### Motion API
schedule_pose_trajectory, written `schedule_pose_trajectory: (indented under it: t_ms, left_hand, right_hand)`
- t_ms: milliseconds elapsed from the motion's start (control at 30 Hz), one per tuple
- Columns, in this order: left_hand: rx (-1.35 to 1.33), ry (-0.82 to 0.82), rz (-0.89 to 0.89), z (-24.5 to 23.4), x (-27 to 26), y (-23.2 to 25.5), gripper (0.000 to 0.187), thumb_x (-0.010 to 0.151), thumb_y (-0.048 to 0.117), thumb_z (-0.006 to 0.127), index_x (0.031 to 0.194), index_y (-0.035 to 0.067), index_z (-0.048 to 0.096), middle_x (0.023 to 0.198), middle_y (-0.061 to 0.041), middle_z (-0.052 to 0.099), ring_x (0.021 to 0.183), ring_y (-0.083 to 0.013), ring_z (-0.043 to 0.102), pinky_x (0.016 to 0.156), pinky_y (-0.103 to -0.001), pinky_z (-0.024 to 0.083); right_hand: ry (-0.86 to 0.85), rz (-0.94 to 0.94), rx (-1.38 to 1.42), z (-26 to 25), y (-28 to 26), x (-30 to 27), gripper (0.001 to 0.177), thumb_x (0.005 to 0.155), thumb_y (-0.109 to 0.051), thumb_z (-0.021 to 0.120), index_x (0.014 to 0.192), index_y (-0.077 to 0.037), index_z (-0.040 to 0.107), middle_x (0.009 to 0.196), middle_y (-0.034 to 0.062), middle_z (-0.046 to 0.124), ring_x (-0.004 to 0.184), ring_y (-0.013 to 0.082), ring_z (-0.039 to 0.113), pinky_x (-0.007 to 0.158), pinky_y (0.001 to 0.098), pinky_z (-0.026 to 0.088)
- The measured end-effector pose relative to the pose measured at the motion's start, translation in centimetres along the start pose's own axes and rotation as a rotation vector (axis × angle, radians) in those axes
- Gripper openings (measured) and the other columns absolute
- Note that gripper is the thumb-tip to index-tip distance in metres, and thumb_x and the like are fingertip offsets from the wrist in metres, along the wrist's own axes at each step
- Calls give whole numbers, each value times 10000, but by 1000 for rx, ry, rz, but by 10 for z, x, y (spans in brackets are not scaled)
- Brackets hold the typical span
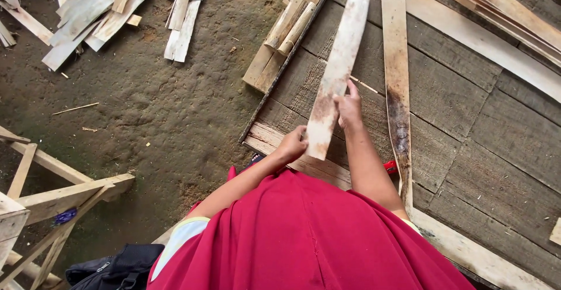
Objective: The person uses a red utility knife to carve and shape a long wooden plank on a wooden workbench. They repeatedly score, peel, and trim the wood, creating shavings and smaller pieces.
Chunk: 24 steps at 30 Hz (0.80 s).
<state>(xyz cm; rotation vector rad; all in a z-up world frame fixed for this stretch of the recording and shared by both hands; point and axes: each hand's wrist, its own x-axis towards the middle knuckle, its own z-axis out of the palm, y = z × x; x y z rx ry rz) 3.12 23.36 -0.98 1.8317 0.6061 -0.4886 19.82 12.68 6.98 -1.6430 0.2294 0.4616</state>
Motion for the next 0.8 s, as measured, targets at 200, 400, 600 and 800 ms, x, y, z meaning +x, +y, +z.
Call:
schedule_pose_trajectory:
  t_ms: [200,400,600,800]
  left_hand:
    - [72,230,37,-52,-41,38,518,947,154,551,1465,139,526,1303,-252,662,1222,-450,624,990,-562,525]
    - [614,521,348,-57,-70,38,418,871,199,703,1273,88,684,1265,-152,575,1191,-386,548,831,-463,586]
    - [792,397,535,-44,-62,13,361,731,99,671,1087,158,658,1014,-55,572,924,-317,599,643,-432,569]
    - [946,422,539,-43,-54,3,255,688,124,704,943,136,712,954,-51,567,904,-278,578,629,-385,529]
  right_hand:
    - [-140,-11,-191,20,36,5,922,849,-1,710,1641,-187,277,968,191,653,882,239,654,687,370,574]
    - [-113,-52,-405,49,69,49,942,823,-61,800,1622,-234,331,822,75,648,743,152,664,616,331,532]
    - [-61,-75,-728,83,67,53,945,788,-192,834,1594,-281,348,906,87,765,995,260,755,828,440,586]
    - [-43,-123,-772,93,78,69,939,778,-216,842,1584,-248,361,909,98,765,1011,276,754,864,460,589]
